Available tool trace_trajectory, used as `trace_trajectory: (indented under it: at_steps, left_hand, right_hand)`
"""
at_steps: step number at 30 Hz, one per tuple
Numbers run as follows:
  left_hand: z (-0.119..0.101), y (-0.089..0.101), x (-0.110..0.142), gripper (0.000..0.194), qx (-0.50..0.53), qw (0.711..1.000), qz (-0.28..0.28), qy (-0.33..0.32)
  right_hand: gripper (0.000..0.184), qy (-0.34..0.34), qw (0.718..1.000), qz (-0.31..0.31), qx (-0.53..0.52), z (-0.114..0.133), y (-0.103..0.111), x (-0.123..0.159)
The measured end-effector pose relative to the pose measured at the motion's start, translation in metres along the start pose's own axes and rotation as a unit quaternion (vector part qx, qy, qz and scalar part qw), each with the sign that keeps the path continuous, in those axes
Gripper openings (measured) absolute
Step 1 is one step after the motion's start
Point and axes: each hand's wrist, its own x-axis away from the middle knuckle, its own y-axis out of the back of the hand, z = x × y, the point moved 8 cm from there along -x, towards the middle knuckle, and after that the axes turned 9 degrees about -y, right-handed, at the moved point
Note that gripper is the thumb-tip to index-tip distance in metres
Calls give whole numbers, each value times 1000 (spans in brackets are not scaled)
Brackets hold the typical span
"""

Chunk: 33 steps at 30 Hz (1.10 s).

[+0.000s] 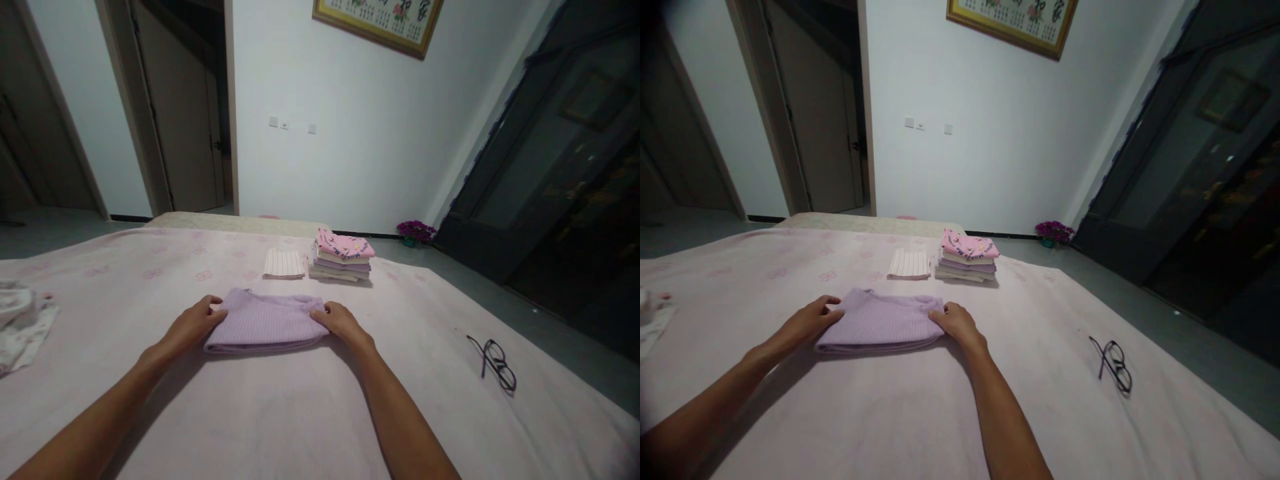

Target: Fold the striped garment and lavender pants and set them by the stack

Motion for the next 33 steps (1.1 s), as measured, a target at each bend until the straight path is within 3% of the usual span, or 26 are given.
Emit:
trace_trajectory:
  at_steps: [3,6,9,12,15,18,26,33]
  left_hand:
    - [-11,15,12,52,-82,993,-58,-61]
    - [-46,5,18,45,-98,978,-86,-160]
    - [-81,-28,16,46,-128,961,-49,-240]
    - [-95,-64,13,48,-190,943,5,-272]
    - [-90,-84,13,52,-250,931,27,-266]
    - [-79,-89,13,59,-278,924,30,-260]
    - [-52,-76,14,64,-280,934,38,-220]
    - [-26,-62,6,63,-276,951,44,-130]
  right_hand:
    - [47,0,973,-133,190,24,15,13]
    - [46,85,945,-203,241,65,11,35]
    - [49,187,936,-168,245,95,-24,54]
    - [55,231,929,-106,270,95,-65,61]
    - [59,231,924,-78,296,76,-82,54]
    - [62,237,915,-87,314,60,-78,47]
    - [61,217,913,-117,326,47,-68,40]
    - [58,209,911,-133,330,47,-69,40]
